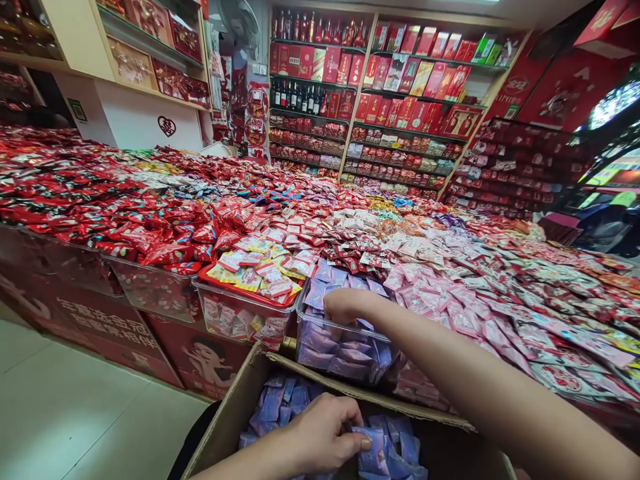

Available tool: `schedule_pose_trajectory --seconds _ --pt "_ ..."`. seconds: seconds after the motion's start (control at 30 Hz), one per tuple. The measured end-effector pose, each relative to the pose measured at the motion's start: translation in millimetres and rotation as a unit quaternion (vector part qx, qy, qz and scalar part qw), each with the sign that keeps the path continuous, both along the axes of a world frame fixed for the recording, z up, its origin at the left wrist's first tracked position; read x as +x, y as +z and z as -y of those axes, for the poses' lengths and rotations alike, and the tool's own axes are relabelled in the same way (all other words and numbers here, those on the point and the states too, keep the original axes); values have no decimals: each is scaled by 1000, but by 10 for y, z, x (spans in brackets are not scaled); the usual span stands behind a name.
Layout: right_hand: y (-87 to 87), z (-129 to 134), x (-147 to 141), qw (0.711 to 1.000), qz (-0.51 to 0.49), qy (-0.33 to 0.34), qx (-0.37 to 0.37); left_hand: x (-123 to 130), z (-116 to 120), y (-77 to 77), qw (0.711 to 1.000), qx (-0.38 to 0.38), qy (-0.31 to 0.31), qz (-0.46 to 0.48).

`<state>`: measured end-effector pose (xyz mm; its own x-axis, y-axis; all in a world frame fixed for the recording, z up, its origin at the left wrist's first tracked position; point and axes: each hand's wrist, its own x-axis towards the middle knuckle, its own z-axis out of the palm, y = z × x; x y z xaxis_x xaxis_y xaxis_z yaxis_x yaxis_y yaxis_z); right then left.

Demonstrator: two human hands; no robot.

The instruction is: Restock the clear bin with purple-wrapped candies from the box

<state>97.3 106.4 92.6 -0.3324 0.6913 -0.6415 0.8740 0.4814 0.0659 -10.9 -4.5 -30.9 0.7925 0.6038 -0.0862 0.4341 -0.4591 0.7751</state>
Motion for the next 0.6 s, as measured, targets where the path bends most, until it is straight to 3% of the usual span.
schedule_pose_trajectory --seconds 0.23,0.6 --pt "-28 -29 27 999 -26 -10 -18 -7 13 22 1000 1 5 -4" --pt "-21 -28 18 998 -47 -22 -38 -18 -6 -78 1000 4 2 20"
